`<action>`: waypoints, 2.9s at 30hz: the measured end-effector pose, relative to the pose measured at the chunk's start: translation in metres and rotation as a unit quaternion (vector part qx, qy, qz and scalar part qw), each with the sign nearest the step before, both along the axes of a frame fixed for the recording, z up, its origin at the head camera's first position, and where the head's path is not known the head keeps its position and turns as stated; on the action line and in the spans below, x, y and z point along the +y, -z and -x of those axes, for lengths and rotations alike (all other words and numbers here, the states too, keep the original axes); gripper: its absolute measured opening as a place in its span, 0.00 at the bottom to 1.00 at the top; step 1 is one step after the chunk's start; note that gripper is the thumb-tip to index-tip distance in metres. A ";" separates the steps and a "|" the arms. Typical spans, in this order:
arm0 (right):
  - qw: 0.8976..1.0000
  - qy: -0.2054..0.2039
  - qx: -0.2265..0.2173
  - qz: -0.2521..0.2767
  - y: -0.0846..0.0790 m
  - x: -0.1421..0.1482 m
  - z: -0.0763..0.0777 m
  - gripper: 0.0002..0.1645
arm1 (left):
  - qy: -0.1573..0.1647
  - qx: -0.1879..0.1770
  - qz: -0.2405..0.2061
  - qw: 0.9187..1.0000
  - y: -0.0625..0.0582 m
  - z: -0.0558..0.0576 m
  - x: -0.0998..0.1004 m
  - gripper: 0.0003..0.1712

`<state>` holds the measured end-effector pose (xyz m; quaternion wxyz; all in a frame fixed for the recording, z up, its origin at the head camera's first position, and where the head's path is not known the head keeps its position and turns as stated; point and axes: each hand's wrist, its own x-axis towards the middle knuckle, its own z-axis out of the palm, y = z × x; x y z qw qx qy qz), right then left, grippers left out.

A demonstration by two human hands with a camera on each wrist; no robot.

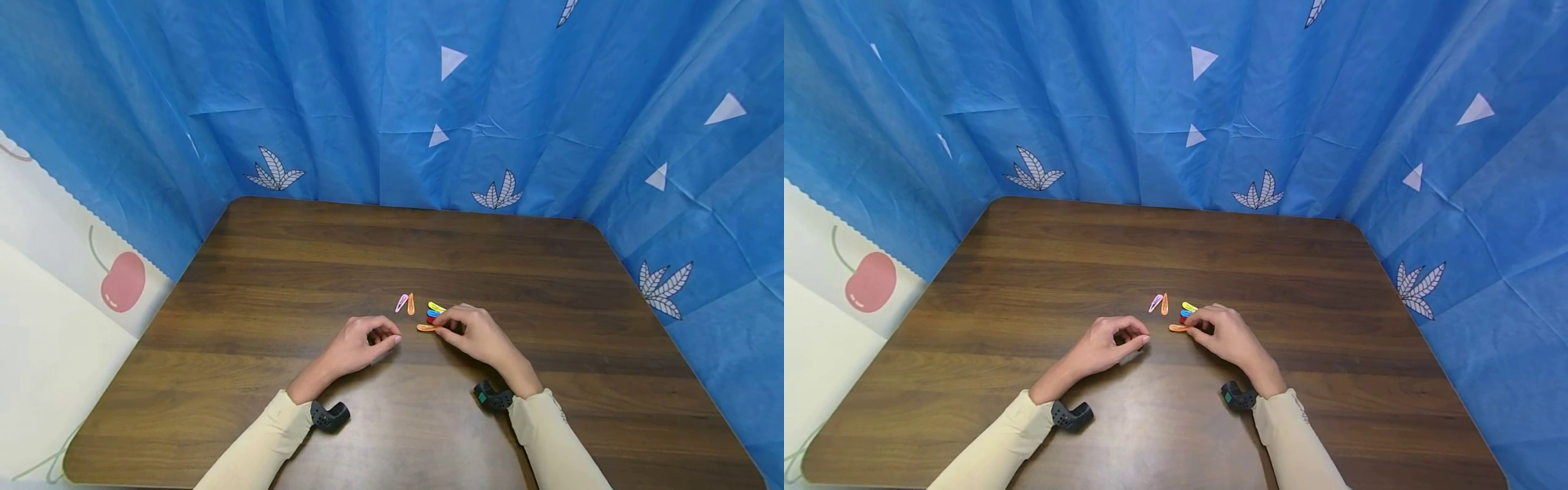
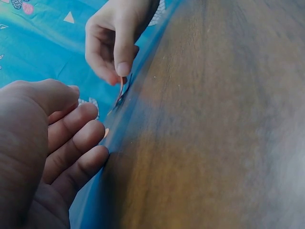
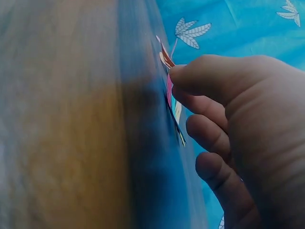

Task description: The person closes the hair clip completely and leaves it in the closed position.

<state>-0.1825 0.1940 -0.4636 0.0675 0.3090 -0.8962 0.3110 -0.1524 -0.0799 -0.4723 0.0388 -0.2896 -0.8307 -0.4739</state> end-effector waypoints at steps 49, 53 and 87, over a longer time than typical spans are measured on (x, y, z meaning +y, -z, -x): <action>0.998 0.002 0.001 -0.070 -0.009 0.013 0.000 0.08 | -0.002 -0.010 0.018 1.000 -0.001 0.000 0.000 0.03; 0.997 0.005 -0.005 -0.075 -0.010 0.013 0.000 0.08 | -0.001 -0.014 0.021 1.000 -0.001 0.000 0.000 0.05; 0.999 0.027 0.034 -0.022 -0.008 0.007 -0.001 0.11 | 0.001 0.007 0.022 1.000 -0.002 0.000 0.000 0.03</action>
